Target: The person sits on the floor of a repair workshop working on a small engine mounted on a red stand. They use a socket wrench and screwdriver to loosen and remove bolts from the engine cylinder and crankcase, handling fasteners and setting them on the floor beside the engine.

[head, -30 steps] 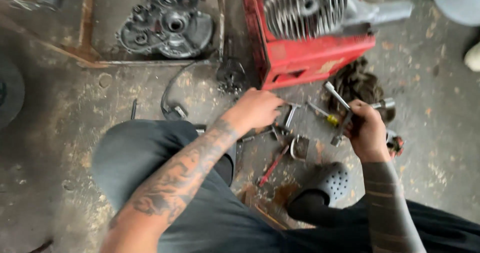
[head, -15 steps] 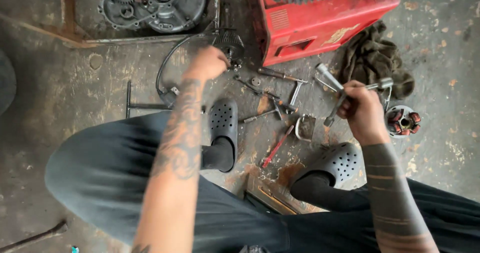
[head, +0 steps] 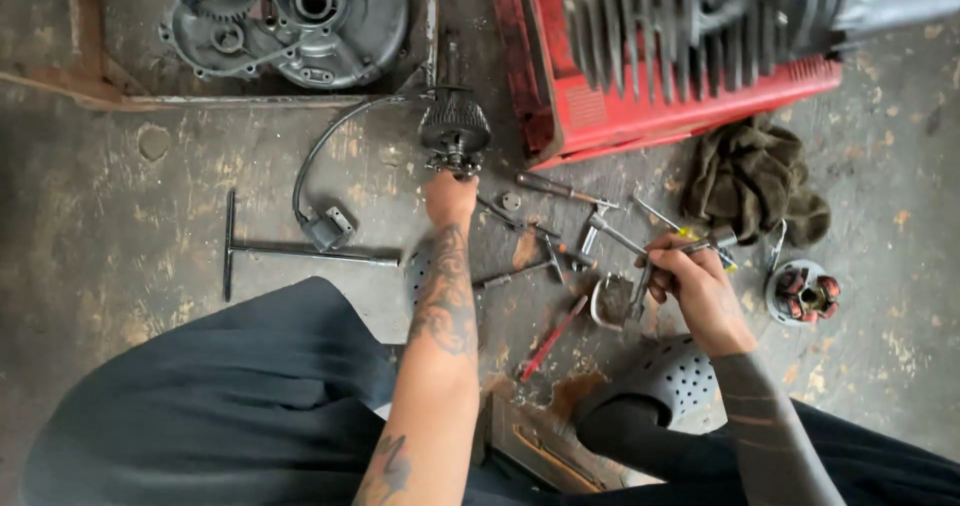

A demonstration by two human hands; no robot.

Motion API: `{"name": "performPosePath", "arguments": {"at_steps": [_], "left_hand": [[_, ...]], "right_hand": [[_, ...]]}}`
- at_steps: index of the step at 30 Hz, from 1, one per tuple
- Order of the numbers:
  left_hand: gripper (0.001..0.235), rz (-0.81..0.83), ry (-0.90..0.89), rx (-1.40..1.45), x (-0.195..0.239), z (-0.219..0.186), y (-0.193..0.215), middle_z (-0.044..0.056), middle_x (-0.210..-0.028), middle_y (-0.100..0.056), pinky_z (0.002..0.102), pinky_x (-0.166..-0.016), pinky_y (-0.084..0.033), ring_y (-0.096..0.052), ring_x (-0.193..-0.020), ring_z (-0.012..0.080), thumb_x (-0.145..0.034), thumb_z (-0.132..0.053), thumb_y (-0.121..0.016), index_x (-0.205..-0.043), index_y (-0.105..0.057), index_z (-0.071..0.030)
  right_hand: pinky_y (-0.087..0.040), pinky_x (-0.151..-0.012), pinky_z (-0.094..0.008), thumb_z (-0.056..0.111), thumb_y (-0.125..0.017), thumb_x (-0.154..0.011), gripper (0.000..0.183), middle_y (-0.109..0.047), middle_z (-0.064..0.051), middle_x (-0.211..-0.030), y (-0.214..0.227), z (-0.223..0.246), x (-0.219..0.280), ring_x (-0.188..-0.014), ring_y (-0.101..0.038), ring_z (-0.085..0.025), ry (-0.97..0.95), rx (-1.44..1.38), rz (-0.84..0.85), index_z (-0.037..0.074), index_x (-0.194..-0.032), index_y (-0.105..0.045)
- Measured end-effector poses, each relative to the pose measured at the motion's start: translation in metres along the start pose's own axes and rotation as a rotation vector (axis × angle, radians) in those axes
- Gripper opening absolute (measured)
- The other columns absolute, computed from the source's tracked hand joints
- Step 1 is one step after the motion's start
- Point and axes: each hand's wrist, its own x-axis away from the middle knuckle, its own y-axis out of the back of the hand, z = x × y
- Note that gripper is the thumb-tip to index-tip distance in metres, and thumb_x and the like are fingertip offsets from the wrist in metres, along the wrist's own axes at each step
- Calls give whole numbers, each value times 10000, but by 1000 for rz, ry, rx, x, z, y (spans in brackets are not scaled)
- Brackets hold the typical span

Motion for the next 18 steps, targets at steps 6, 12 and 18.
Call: {"name": "performPosePath", "arguments": {"at_steps": [6,12,18], "left_hand": [[322,-132,6,77,32,-27,10,178,-997,-768,504,-911,-598,-725,-1038,367,-861,-326,-673,-1047,-745,-74],[269,-166,-15,38,24,-4,8,192,-968,-758,469,-890,-603,-727,-1023,375,-901,-234,-631,-1033,-737,-24],[315,256,-62,-112,40,40,67,160,-632,-709,442,-774,-599,-760,-782,347,-714,-324,-695,-668,-770,-22]], "right_hand": [[-416,-471,-291,91,-586,-897,164,-403,-79,-613,-8,4,-20,-511,-506,-194,-24,0,-9,-58,-884,-651],[-394,-447,-297,82,-573,-917,141,-381,-69,-604,-3,-14,-33,-482,-490,-203,-32,-59,26,-32,-869,-641],[-472,-518,-305,94,-579,-902,105,-404,-50,-652,-16,23,-12,-547,-515,-187,-42,-129,31,3,-909,-631]]}}
